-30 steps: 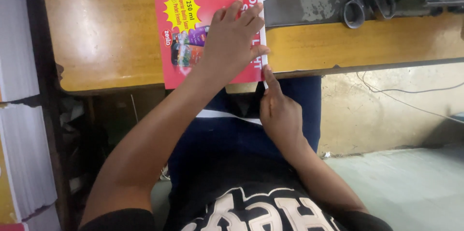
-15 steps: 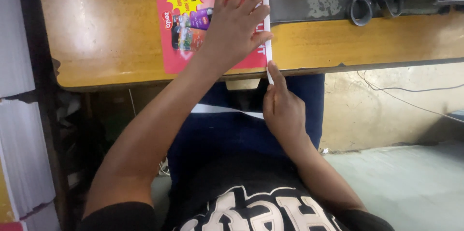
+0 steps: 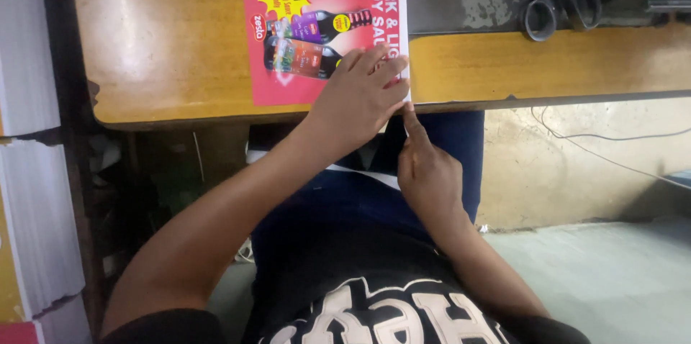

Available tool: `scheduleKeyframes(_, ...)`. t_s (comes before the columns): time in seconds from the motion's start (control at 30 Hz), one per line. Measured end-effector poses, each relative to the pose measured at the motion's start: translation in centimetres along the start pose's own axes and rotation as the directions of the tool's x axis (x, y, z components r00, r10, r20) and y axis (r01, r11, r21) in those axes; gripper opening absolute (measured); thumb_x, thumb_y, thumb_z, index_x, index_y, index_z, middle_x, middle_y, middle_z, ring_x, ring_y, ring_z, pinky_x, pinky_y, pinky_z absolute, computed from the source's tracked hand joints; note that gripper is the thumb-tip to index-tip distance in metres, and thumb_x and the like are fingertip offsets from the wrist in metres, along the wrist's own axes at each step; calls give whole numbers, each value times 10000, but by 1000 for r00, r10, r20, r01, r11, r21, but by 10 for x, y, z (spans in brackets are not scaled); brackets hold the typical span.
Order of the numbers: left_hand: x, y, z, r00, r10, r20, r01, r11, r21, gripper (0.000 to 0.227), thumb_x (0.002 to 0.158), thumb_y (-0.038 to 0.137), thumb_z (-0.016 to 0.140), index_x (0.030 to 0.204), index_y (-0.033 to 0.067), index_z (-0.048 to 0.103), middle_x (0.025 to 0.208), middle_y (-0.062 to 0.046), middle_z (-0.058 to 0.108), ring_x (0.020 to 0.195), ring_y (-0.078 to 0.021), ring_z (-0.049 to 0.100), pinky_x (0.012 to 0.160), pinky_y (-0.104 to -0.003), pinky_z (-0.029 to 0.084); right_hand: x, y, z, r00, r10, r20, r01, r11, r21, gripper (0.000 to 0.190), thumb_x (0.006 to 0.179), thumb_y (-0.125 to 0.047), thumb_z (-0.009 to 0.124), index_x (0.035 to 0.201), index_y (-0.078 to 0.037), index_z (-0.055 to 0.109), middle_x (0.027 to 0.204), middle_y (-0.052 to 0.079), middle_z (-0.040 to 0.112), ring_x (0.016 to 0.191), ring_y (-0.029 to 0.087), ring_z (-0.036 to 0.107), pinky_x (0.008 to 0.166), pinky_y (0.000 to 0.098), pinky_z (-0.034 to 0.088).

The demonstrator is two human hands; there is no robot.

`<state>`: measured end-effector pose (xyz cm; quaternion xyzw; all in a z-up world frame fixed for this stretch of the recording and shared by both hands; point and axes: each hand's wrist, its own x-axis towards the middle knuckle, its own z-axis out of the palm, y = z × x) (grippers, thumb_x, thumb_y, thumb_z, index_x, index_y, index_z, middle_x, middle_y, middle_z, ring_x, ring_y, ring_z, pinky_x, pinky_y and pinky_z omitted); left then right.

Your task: Sewing white fabric strips onto the edges of various printed cardboard sheets using an industrial sewing machine.

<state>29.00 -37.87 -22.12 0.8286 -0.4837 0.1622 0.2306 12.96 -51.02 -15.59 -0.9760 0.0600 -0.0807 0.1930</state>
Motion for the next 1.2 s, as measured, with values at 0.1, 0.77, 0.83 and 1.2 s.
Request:
scheduleKeyframes(0.1,-3,-3,-4,1000,20,6,-20,1000,6,230,1027,378,676,1186,214,701,1386,-52,613,1373,-383,529,1075,-555,441,5,-1,-2,1000,10,28,-10,1000,12,553,1071,-153,501,1620,-173,559,758,153,757,704,413,735,619,546,576)
scheduleKeyframes(0.77,44,-65,-16,978,17,207,10,991,-130,351,947,110,632,1268,205,740,1494,-81,651,1401,-400,562,1108,-561,433,92,9,-8,991,-40,129,47,998,-47,521,1018,-152,512,1515,-104,659,666,176,694,536,429,643,525,565,492)
scheduleKeyframes(0.83,48,-70,-20,981,16,195,16,988,-157,347,936,73,620,1241,190,739,1486,-85,655,1408,-401,556,1114,-573,434,101,10,-6,990,-21,143,28,998,-52,527,1011,-160,509,1515,-114,656,680,175,700,563,441,651,534,573,488)
scheduleKeyframes(1.2,61,-97,-17,987,24,160,9,978,-207,452,872,-9,614,1284,154,705,1511,-118,531,1439,-435,484,1117,-614,414,135,20,13,994,12,107,-7,999,-47,525,977,-205,510,1463,-148,699,764,192,747,670,476,686,587,589,506)
